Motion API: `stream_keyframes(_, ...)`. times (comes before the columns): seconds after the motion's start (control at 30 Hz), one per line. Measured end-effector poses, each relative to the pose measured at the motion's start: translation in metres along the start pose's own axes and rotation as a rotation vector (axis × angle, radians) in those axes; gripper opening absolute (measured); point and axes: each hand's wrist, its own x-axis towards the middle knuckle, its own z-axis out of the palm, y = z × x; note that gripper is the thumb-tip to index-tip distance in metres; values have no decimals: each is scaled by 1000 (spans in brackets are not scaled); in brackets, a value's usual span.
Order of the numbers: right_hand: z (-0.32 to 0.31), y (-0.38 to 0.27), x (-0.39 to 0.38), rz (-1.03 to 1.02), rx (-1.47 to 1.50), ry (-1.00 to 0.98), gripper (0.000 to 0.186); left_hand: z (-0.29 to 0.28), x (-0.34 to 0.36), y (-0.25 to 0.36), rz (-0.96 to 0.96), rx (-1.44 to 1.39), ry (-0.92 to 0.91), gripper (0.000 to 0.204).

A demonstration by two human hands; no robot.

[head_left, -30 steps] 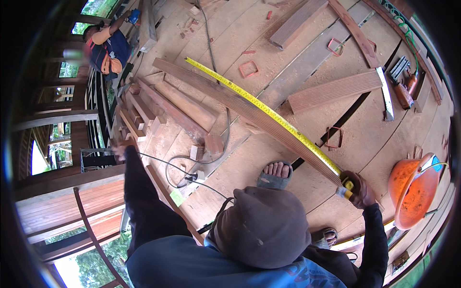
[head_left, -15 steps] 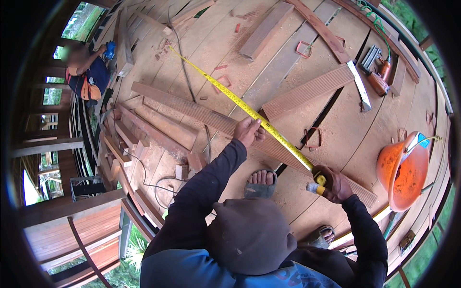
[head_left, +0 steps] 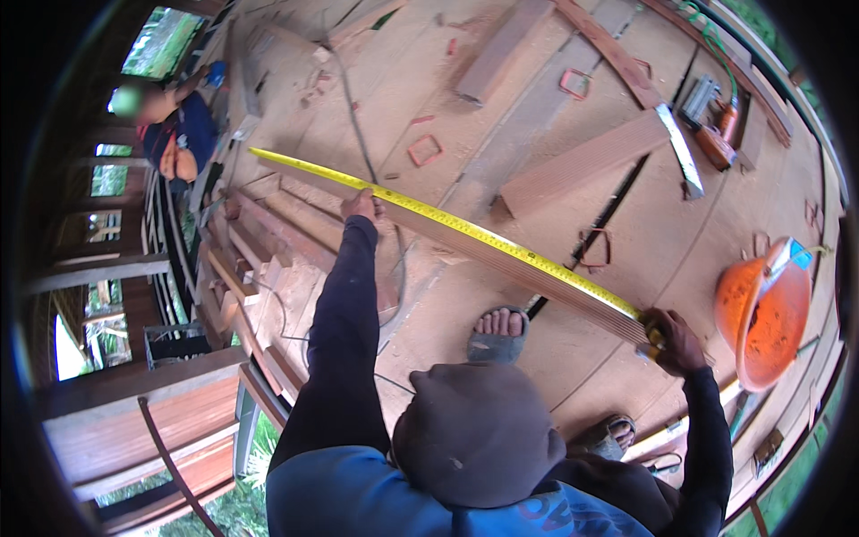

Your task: The person measures a wooden plank with a tape measure and marks it with a pencil. They then use a try square to draw a straight line across the plank and pick up a hand saw.

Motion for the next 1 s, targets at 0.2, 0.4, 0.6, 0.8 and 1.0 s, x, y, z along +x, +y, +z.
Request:
stream_keyframes(0.2,10,-24,8,-12,-6,-18,50,-19,24,-14,-6,20,24,21)
stream_keyframes(0.4,16,-44,21,-81,-68,6,50,-22,42,-29,21,133,37,23)
stream_keyframes(0.6,26,-62,37,-115,-91,-2,55,-17,63,-37,-24,187,75,24)
stream_keyframes(0.8,28,-65,43,-122,-124,-21,58,-12,51,-38,14,257,83,20)
stream_keyframes(1.0,32,-53,42,-122,-136,0,57,-11,44,-30,6,336,5,22)
